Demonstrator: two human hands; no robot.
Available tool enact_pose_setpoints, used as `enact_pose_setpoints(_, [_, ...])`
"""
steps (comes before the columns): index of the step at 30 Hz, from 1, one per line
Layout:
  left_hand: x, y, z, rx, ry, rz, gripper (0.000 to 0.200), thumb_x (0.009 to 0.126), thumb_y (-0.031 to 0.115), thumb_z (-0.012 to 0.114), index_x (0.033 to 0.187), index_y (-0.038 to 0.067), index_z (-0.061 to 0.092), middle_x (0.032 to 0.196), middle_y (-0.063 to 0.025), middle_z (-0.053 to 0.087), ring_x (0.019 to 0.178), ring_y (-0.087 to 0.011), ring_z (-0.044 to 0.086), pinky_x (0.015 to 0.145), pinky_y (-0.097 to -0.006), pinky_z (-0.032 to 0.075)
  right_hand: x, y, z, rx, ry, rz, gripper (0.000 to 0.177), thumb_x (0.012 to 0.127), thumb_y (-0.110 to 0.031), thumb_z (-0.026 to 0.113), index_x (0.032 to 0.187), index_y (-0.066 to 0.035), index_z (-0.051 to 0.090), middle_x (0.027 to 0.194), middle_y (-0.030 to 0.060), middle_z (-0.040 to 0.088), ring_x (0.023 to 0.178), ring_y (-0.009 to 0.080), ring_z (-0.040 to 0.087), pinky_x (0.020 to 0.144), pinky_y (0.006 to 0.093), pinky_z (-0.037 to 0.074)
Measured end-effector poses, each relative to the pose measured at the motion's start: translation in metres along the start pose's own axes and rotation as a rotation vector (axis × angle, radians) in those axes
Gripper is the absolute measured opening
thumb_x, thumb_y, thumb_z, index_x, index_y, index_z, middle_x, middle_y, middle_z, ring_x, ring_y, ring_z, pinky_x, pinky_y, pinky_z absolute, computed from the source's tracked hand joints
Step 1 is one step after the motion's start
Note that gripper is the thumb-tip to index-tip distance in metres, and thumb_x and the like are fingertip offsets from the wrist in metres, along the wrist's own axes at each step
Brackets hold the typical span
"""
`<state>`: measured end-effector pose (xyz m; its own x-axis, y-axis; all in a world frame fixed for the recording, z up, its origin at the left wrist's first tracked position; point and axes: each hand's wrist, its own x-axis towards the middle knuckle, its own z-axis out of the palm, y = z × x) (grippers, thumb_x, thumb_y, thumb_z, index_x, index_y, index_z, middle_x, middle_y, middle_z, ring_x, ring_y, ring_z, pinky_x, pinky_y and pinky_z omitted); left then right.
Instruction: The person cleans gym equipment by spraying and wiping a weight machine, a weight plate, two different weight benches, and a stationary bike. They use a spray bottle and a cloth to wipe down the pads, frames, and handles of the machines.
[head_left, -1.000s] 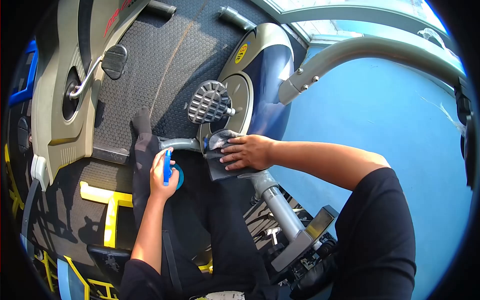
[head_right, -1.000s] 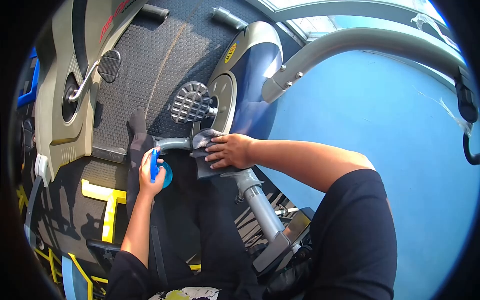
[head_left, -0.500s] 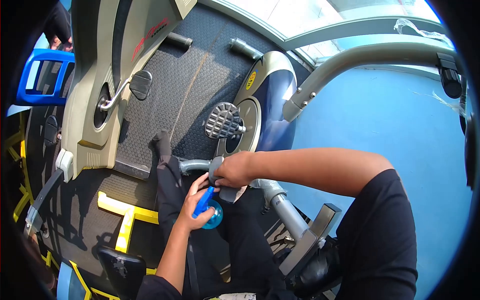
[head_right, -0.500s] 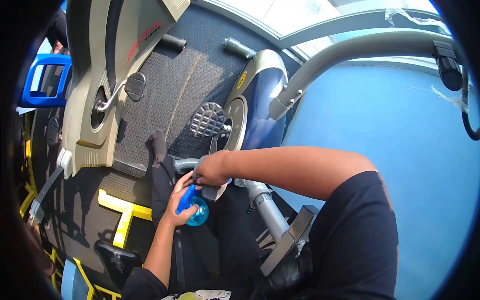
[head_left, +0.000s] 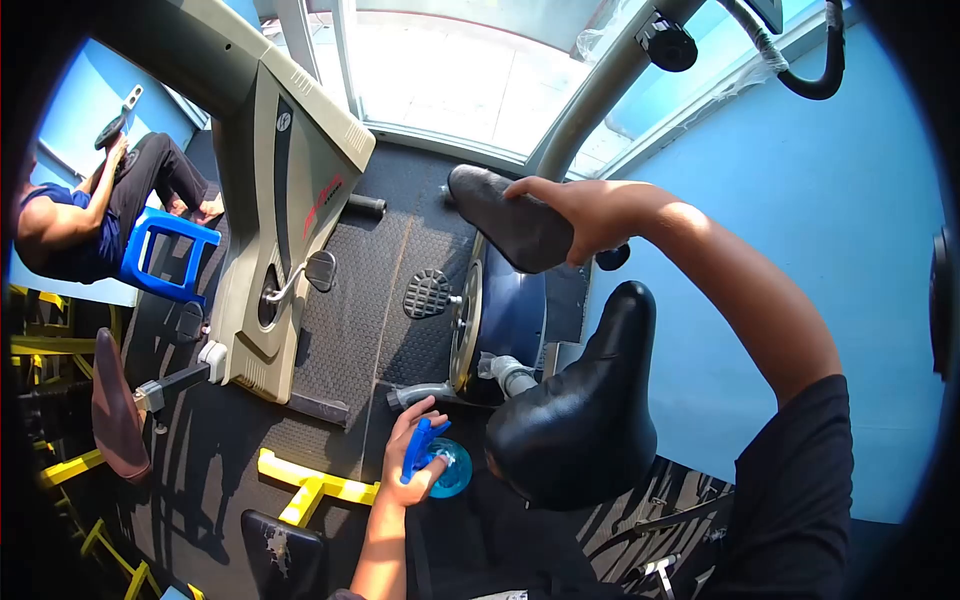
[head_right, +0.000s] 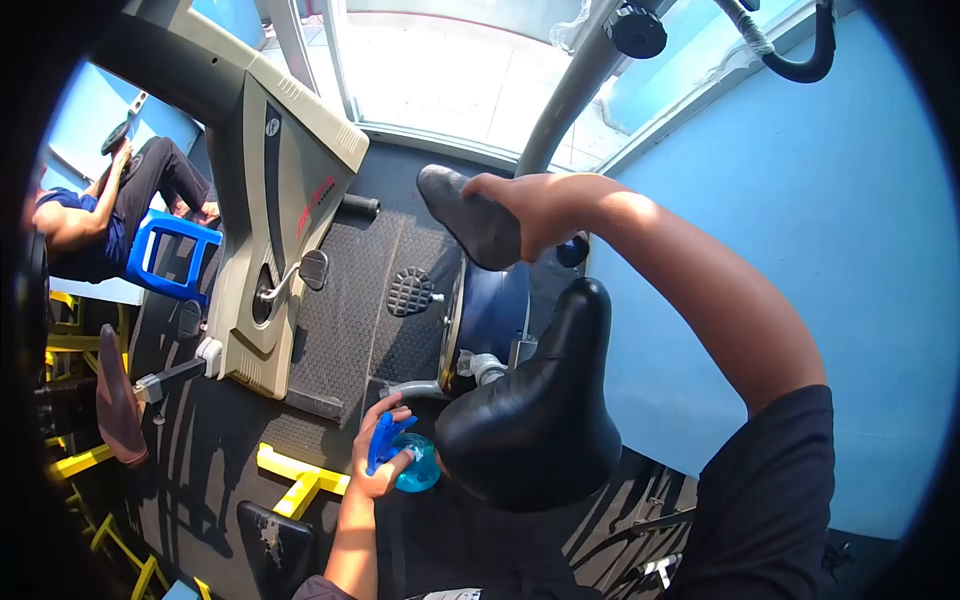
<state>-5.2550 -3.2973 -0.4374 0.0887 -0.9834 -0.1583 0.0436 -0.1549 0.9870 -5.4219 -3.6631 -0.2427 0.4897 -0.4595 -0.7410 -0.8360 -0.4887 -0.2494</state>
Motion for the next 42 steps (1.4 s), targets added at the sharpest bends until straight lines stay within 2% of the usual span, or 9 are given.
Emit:
enact_pose_setpoints(5, [-0.035,-0.017,0.013,0.2,-0.09,0.044,0.051,0.073,0.003,0.068,0.125,-0.001,0.066,0.145,-0.0196,0.052,0.127,-0.0328,0.059,0.108,-0.0436,0.047,-0.065,0.137,0.079,0.58,0.437,-0.001,0.054,0.085,-0.005,0.069,0.137,-0.004,0.054,0.122,0.0137,0.067,0.109,0.0244,0.069,0.098,0.0358,0.055])
enact_pose_setpoints(7, [-0.048,-0.018,0.025,0.127,-0.1,0.046,0.05,0.073,0.005,0.069,0.123,0.0,0.066,0.142,-0.0195,0.055,0.128,-0.0335,0.058,0.109,-0.0427,0.045,-0.076,0.18,0.141,1.465,0.618,-0.198,0.041,0.099,-0.013,0.062,0.139,-0.003,0.054,0.128,0.012,0.065,0.111,0.0236,0.068,0.099,0.0367,0.055])
enact_pose_setpoints(11, [-0.072,-0.023,0.047,0.24,-0.121,-0.091,0.048,0.072,0.007,0.071,0.12,0.002,0.067,0.137,-0.0191,0.058,0.127,-0.0348,0.058,0.108,-0.0419,0.043,-0.089,0.179,0.292,2.057,0.719,-0.252,0.049,0.112,-0.035,0.033,0.145,-0.002,0.049,0.136,0.0144,0.062,0.123,0.0254,0.062,0.107,0.0418,0.049])
enact_pose_setpoints(19, [-0.093,-0.092,0.103,0.429,-0.135,-0.562,0.044,0.081,0.023,0.077,0.121,0.007,0.069,0.119,-0.0158,0.07,0.116,-0.0311,0.065,0.105,-0.0399,0.045,-0.032,0.164,0.524,2.686,0.791,-0.67,0.047,0.106,-0.027,0.039,0.146,-0.006,0.051,0.146,0.0125,0.057,0.134,0.0287,0.054,0.117,0.0462,0.039])
enact_pose_setpoints(22, [-0.065,-0.122,0.12,0.506,-0.263,-0.34,0.086,0.073,0.009,0.068,0.154,0.006,0.036,0.142,-0.0106,0.054,0.133,-0.0215,0.051,0.106,-0.0347,0.043,-0.016,0.173,0.556,2.556,0.638,-0.565,0.046,0.102,-0.022,0.055,0.145,-0.006,0.052,0.144,0.0114,0.058,0.133,0.029,0.055,0.117,0.0465,0.038])
enact_pose_setpoints(26, [-0.03,-0.173,0.126,0.432,-0.186,-0.088,0.076,0.07,0.007,0.069,0.144,0.004,0.051,0.145,-0.0105,0.053,0.128,-0.0218,0.055,0.101,-0.0345,0.046,0.03,0.172,0.563,2.084,0.55,-0.344,0.045,0.097,-0.017,0.066,0.139,-0.004,0.057,0.147,0.0126,0.053,0.138,0.0301,0.049,0.119,0.0434,0.034])
enact_pose_setpoints(31, [0.007,-0.185,0.156,0.57,-0.164,0.058,0.056,0.074,0.006,0.068,0.13,0.002,0.063,0.155,-0.0225,0.041,0.134,-0.0317,0.053,0.109,-0.0408,0.042,0.128,0.162,0.558,0.455,1.066,-0.303,0.057,0.086,-0.037,0.074,0.135,-0.01,0.061,0.147,0.0217,0.046,0.142,0.0428,0.036,0.119,0.0567,0.026])
enact_pose_setpoints(40, [0.023,-0.226,0.173,1.089,-0.287,0.181,0.059,0.075,0.016,0.072,0.133,0.009,0.064,0.166,-0.0328,0.008,0.154,-0.05,0.004,0.12,-0.0533,0.022,0.248,0.227,0.433,0.777,1.177,-0.801,0.056,0.083,-0.051,0.066,0.128,-0.017,0.067,0.146,0.0227,0.048,0.143,0.0455,0.034,0.12,0.0625,0.015])
enact_pose_setpoints(42, [0.028,-0.218,0.169,1.177,-0.342,0.123,0.062,0.075,0.019,0.074,0.136,0.013,0.063,0.165,-0.0361,0.004,0.154,-0.0516,0.001,0.121,-0.0579,0.016,0.25,0.214,0.445,0.833,1.429,-0.846,0.049,0.083,-0.047,0.065,0.121,-0.016,0.071,0.141,0.0213,0.053,0.141,0.0454,0.037,0.12,0.0606,0.016])
